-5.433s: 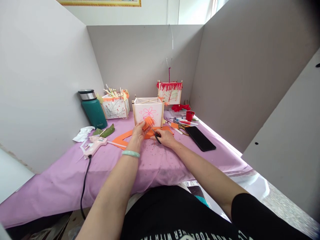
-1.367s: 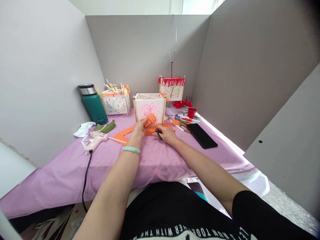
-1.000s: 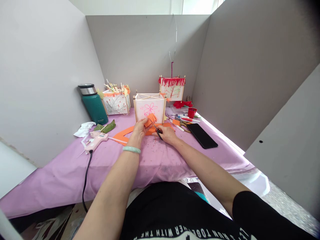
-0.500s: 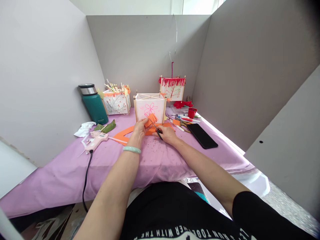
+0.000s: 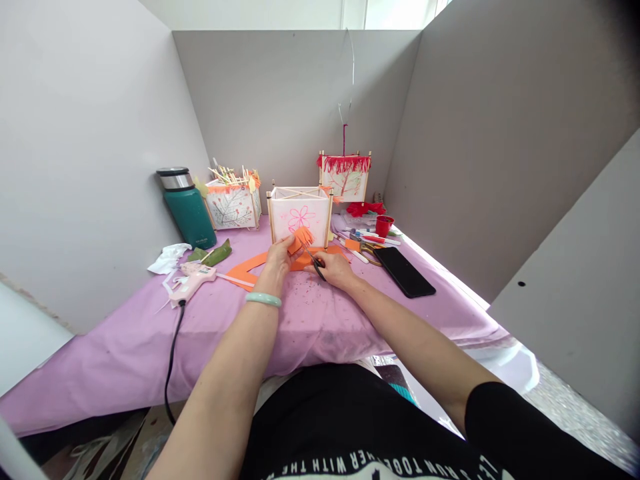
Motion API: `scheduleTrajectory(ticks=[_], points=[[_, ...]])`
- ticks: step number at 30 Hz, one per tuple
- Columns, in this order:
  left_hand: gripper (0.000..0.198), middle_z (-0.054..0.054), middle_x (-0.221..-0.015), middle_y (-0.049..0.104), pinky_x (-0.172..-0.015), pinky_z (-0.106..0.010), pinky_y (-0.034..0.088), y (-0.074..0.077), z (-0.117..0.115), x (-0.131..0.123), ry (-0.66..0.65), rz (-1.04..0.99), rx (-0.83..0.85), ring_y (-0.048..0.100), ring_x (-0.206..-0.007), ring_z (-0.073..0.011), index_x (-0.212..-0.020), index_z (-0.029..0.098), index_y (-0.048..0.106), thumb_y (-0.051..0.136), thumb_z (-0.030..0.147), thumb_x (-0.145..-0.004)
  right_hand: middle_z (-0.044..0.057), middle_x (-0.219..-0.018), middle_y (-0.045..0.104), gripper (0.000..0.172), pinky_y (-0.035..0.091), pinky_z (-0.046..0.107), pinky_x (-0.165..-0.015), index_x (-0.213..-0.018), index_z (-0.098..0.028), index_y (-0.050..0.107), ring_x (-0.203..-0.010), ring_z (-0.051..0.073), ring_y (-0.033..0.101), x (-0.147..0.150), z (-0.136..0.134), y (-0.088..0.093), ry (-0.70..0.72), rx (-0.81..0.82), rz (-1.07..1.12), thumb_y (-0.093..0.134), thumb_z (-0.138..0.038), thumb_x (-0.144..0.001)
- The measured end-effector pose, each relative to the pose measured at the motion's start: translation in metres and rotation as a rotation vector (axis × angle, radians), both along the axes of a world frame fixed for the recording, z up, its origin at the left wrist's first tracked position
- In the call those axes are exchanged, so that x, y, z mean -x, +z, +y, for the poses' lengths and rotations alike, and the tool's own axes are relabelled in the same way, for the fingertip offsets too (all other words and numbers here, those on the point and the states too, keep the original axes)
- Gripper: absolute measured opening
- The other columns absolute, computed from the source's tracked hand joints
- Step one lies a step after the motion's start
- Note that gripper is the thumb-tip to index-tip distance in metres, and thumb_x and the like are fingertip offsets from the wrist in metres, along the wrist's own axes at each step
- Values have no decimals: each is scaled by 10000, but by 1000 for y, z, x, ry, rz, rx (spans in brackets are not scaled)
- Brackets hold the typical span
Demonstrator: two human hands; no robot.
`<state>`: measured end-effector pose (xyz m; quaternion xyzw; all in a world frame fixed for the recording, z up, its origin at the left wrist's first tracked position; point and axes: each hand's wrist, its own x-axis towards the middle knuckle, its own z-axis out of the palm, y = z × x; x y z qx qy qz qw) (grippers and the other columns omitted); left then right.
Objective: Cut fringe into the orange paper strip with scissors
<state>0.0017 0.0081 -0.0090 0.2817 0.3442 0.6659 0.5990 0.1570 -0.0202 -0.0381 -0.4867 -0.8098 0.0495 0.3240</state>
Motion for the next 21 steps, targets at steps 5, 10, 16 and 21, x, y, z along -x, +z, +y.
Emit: scheduleTrajectory(ticks=[5,10,16,21], points=[[42,-15,-671,624,-644,-260,518,1,2,2,29,-39,2,597,-609,-102,-733,137,580,580,113,-767,-2,-662,612,369,271,208,-538,-801,-188,635,-596,110,516,-1,-1,2,47,39,19,571,-550,-764],[57,-8,-657,620,-650,-278,523,-1,5,3,64,-73,1,594,-596,-102,-720,136,571,573,100,-765,-7,-678,611,406,265,206,-535,-812,-184,641,-581,95,493,0,-4,5,74,66,43,596,-579,-729],[52,-7,-652,617,-672,-283,526,-3,7,4,68,-77,-8,597,-612,-105,-723,141,570,584,104,-758,-6,-690,618,429,263,205,-532,-816,-187,643,-581,95,496,1,-5,6,68,69,45,595,-602,-716],[28,-12,-684,628,-683,-283,525,-2,4,2,45,-40,-6,599,-620,-105,-757,144,578,578,118,-766,-1,-708,629,425,273,207,-545,-842,-191,649,-589,98,503,2,-5,6,43,71,40,594,-596,-724]])
